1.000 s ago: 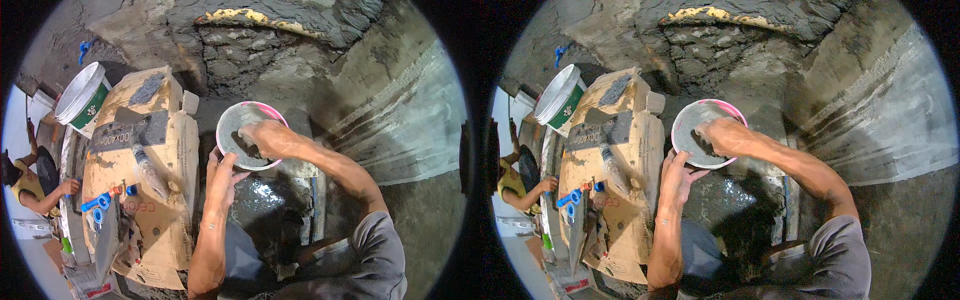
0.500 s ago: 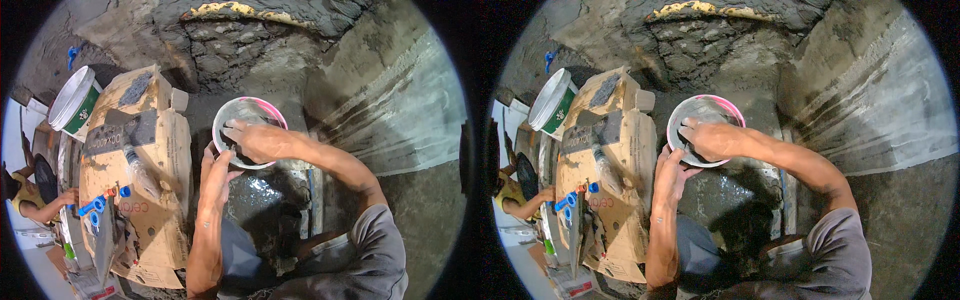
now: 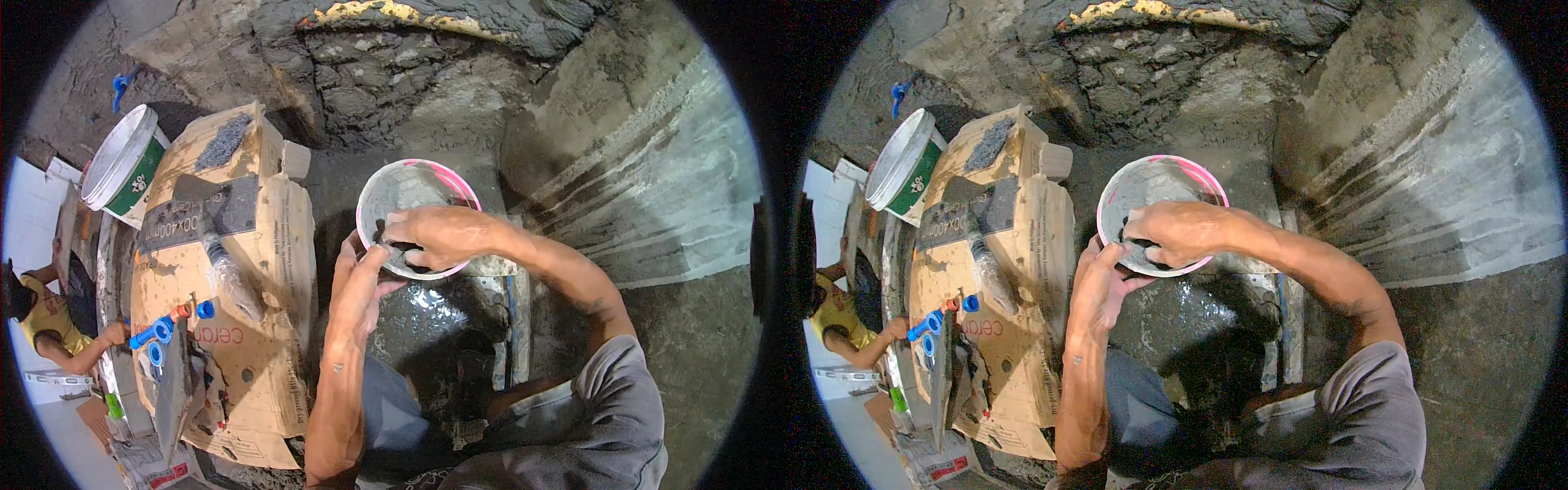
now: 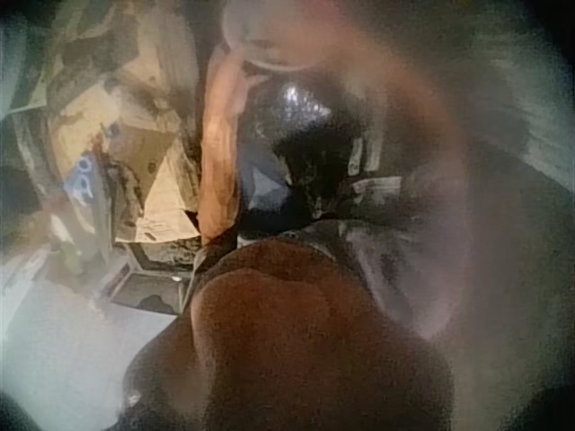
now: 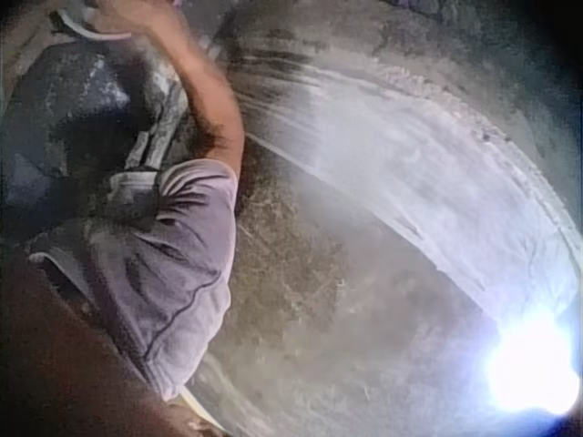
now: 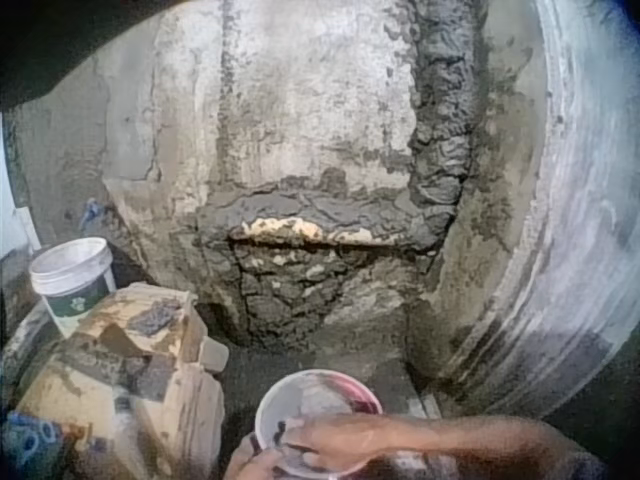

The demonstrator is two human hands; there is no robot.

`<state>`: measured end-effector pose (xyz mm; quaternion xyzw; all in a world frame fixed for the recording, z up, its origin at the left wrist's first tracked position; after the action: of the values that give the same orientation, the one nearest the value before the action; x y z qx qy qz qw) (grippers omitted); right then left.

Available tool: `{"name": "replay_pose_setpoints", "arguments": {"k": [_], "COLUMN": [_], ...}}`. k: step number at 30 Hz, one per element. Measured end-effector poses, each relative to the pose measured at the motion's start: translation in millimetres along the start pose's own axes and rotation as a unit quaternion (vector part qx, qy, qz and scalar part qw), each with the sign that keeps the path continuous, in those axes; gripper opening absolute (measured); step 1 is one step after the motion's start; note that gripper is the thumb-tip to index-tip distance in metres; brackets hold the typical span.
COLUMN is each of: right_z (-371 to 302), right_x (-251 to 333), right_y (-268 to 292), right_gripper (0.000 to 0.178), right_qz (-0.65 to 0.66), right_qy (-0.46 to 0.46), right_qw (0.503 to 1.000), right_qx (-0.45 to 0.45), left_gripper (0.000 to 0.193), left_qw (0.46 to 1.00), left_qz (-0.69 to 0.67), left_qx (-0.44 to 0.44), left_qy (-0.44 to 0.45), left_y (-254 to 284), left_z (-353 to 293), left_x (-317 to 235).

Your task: The person applies dry cement powder from a container onto a floor surface by hand, refills the container from a bag, and then mixes and works wet cement mortar in a tray using a trowel while holding a float.

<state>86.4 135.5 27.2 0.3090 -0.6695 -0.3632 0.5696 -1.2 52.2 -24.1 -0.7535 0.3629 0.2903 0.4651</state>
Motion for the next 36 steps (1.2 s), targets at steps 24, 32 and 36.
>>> {"name": "replay_pose_setpoints", "arguments": {"k": [24, 32, 36], "right_z": [10.5, -1.5, -0.7], "right_x": [-43.1, -51.5, -46.6], "right_y": [2.3, -3.7, 1.6], "right_gripper": [0.020, 0.020, 0.024], "right_qz": [0.765, 0.744, 0.707], "right_qy": [-0.171, -0.264, -0.272], "right_qw": [0.618, 0.601, 0.645], "right_qx": [-0.057, -0.121, -0.103], "left_gripper": [0.052, 0.051, 0.050], "left_qw": [0.999, 0.998, 0.998], "left_qz": [0.002, 0.037, 0.028], "left_qx": [-0.037, -0.052, -0.052], "left_qy": [-0.032, -0.024, -0.026], "left_y": [2.3, 0.4, 3.4], "left_z": [-3.1, -3.4, -0.7], "left_x": [-5.1, -5.6, -2.5]}}
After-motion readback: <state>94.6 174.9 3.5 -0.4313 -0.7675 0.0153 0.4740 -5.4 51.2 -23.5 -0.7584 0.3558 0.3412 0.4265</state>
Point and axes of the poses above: each hand's wrist, its own z-axis towards the middle knuckle, its own y-axis out of the back of the hand, x = y × z, the point moved 6 cm from there along z, towards the middle knuckle, and after that the axes turned 3 degrees about x, right-handed, at the moved point
